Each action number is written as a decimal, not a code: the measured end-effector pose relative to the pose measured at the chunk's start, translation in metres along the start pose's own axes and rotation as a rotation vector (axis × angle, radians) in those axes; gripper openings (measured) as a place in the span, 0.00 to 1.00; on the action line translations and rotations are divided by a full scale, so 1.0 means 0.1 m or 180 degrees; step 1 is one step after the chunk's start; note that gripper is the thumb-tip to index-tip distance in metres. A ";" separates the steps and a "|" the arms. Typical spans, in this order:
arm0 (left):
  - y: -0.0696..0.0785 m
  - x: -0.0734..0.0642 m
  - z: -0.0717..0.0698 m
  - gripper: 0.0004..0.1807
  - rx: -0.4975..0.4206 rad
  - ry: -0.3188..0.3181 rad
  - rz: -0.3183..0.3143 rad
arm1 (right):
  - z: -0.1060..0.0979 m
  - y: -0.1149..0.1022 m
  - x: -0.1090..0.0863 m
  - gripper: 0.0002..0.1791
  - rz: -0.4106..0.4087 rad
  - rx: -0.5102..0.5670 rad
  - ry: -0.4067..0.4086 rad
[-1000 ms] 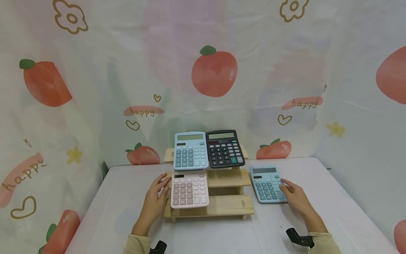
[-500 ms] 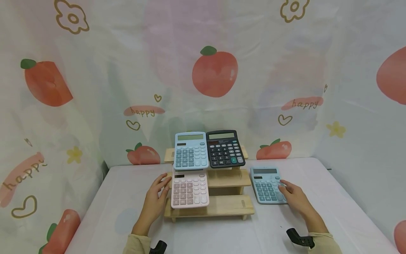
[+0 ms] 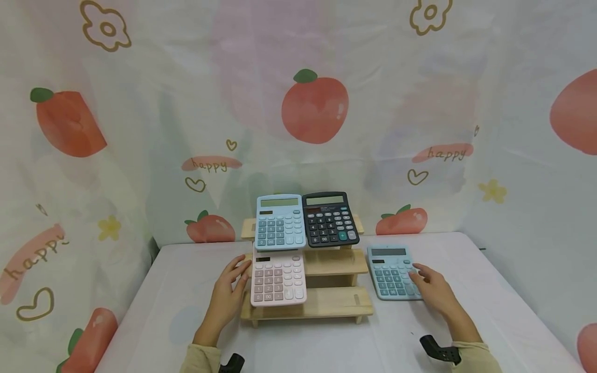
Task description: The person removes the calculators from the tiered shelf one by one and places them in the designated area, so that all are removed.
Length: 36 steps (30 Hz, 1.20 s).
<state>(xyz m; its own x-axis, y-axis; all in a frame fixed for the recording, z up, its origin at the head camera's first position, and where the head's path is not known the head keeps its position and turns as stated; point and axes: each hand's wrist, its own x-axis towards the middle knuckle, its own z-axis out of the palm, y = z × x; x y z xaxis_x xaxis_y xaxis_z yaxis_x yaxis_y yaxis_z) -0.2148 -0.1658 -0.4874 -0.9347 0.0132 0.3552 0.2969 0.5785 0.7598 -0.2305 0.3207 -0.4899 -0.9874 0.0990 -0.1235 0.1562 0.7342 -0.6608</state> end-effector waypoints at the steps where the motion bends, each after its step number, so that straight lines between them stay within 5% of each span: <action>1: 0.00 0.00 0.00 0.20 0.0001 0.0009 0.0007 | 0.00 -0.01 -0.01 0.35 0.0016 0.0010 0.0014; 17: -0.02 0.00 0.00 0.20 -0.0027 -0.0002 -0.0028 | -0.02 -0.19 -0.08 0.32 -0.0019 0.0328 0.0333; 36: -0.03 0.00 0.01 0.20 -0.0075 0.0032 -0.0015 | 0.04 -0.57 -0.29 0.28 -0.0565 0.0767 0.0532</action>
<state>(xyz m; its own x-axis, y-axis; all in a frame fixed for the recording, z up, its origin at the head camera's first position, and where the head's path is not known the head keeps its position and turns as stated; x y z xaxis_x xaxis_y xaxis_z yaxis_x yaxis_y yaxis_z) -0.2154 -0.1665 -0.4901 -0.9341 0.0022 0.3569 0.2970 0.5592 0.7740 -0.2104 0.2734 -0.4511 -0.9871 0.1072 0.1190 -0.0367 0.5721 -0.8194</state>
